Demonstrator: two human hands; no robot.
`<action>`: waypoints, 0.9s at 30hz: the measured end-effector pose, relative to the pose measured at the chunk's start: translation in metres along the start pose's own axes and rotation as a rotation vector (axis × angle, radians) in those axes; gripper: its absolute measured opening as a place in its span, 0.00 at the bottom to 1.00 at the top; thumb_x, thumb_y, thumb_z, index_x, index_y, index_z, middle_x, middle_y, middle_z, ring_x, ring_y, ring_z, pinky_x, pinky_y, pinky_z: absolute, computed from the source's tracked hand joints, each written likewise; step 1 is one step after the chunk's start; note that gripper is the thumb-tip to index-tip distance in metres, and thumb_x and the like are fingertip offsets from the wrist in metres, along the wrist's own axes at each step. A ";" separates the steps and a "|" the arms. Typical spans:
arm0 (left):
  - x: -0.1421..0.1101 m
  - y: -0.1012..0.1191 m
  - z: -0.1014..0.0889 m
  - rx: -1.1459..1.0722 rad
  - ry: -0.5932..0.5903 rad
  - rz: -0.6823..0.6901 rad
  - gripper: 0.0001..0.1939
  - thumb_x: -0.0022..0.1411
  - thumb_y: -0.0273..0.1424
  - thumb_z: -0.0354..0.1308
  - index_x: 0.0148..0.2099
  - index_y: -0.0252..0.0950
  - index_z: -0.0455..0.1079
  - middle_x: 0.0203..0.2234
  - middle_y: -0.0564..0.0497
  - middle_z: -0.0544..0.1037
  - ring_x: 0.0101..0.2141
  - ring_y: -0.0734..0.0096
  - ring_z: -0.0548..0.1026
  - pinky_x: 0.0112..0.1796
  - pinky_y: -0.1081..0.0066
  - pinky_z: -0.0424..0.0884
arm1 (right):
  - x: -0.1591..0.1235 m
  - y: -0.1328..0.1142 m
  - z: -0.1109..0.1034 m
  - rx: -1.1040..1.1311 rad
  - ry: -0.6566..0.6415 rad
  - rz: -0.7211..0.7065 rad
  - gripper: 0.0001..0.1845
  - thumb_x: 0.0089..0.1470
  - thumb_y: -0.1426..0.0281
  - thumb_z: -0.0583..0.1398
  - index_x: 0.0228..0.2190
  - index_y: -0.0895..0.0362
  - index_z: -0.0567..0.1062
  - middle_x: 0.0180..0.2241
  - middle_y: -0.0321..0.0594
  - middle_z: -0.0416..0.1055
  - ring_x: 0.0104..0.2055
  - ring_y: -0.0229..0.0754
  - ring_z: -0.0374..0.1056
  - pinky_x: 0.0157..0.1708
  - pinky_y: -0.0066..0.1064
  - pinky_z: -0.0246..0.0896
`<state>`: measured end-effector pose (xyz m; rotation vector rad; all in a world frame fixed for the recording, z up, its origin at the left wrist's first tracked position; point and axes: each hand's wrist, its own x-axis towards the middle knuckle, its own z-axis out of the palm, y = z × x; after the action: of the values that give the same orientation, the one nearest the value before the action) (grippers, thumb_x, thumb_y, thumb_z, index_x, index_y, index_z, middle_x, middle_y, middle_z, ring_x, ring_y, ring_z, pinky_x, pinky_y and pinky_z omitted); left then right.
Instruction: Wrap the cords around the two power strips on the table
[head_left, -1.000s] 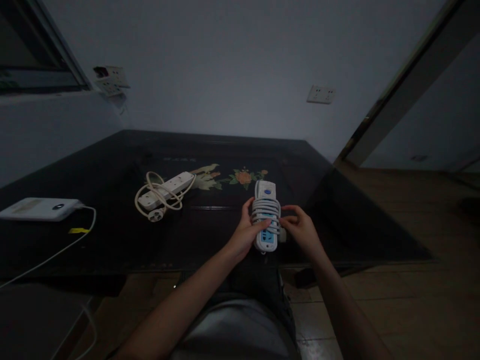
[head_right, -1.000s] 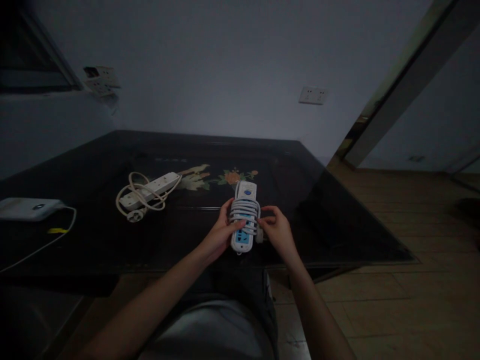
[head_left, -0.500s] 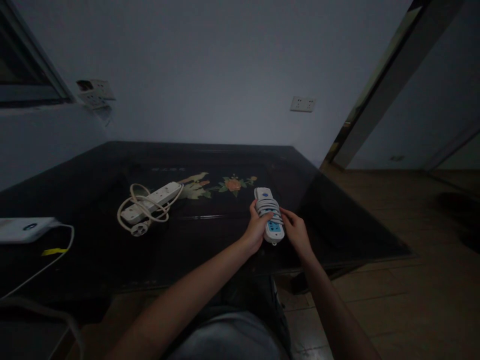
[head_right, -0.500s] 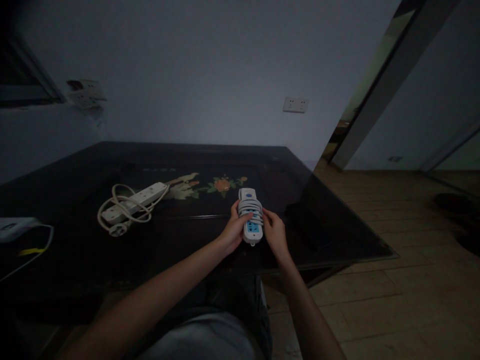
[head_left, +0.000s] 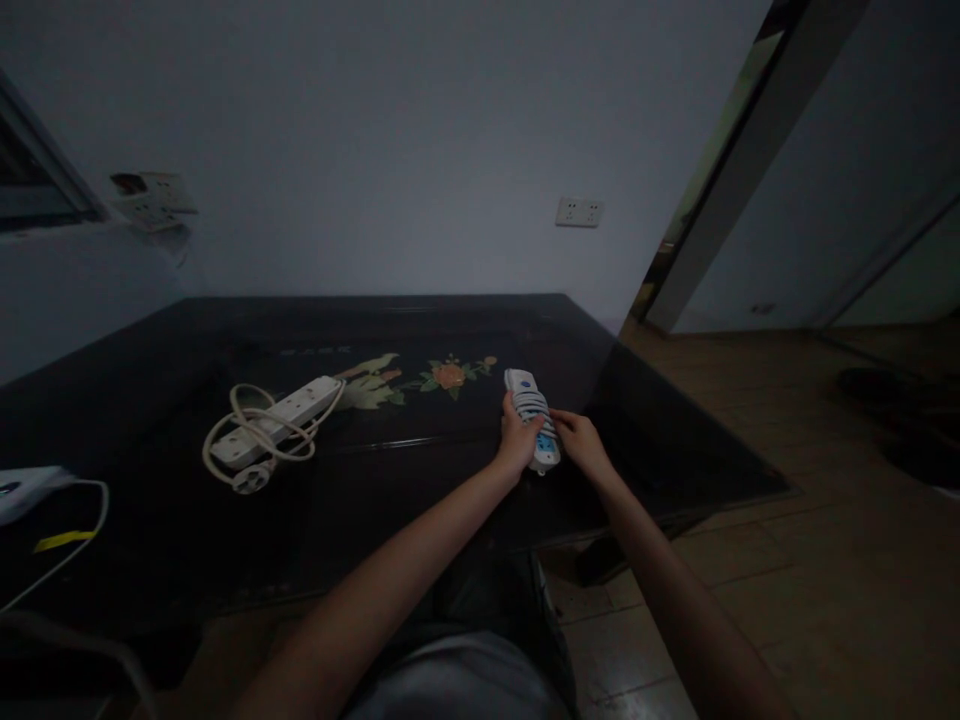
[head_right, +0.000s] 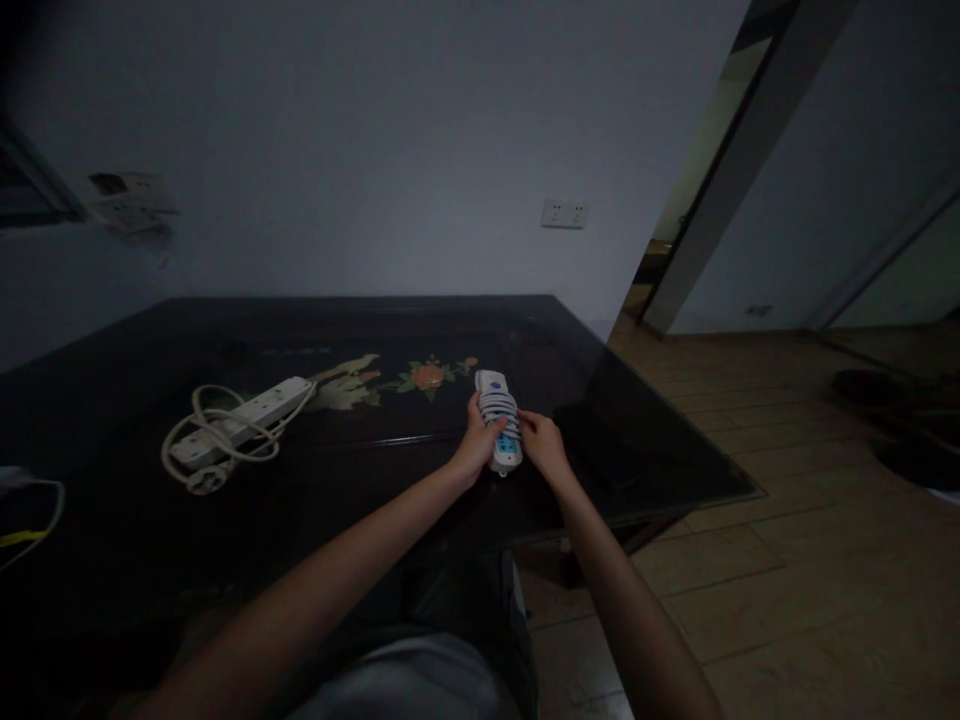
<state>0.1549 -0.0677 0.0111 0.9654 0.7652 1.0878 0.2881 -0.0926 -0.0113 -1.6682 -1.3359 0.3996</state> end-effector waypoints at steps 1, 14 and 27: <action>0.002 0.000 -0.001 0.090 0.027 0.029 0.41 0.52 0.26 0.60 0.65 0.37 0.45 0.61 0.38 0.57 0.61 0.57 0.57 0.58 0.62 0.52 | 0.002 0.000 0.000 -0.007 -0.007 0.005 0.18 0.50 0.72 0.54 0.40 0.61 0.79 0.43 0.47 0.76 0.46 0.47 0.71 0.49 0.40 0.62; 0.001 -0.003 -0.014 0.650 -0.020 0.216 0.45 0.52 0.30 0.60 0.67 0.34 0.42 0.67 0.38 0.37 0.66 0.57 0.38 0.62 0.63 0.40 | 0.015 0.009 -0.005 0.052 0.005 0.047 0.18 0.50 0.66 0.55 0.38 0.59 0.80 0.36 0.45 0.78 0.39 0.46 0.71 0.42 0.36 0.65; -0.005 0.010 -0.022 0.684 -0.036 0.319 0.42 0.48 0.29 0.62 0.64 0.33 0.52 0.65 0.37 0.42 0.65 0.53 0.43 0.61 0.61 0.43 | 0.012 0.001 -0.009 0.123 0.086 -0.004 0.21 0.50 0.60 0.55 0.37 0.60 0.78 0.36 0.46 0.76 0.37 0.45 0.69 0.39 0.35 0.62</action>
<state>0.1306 -0.0653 0.0114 1.7263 1.0027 1.0907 0.2996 -0.0863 -0.0043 -1.5635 -1.2271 0.3959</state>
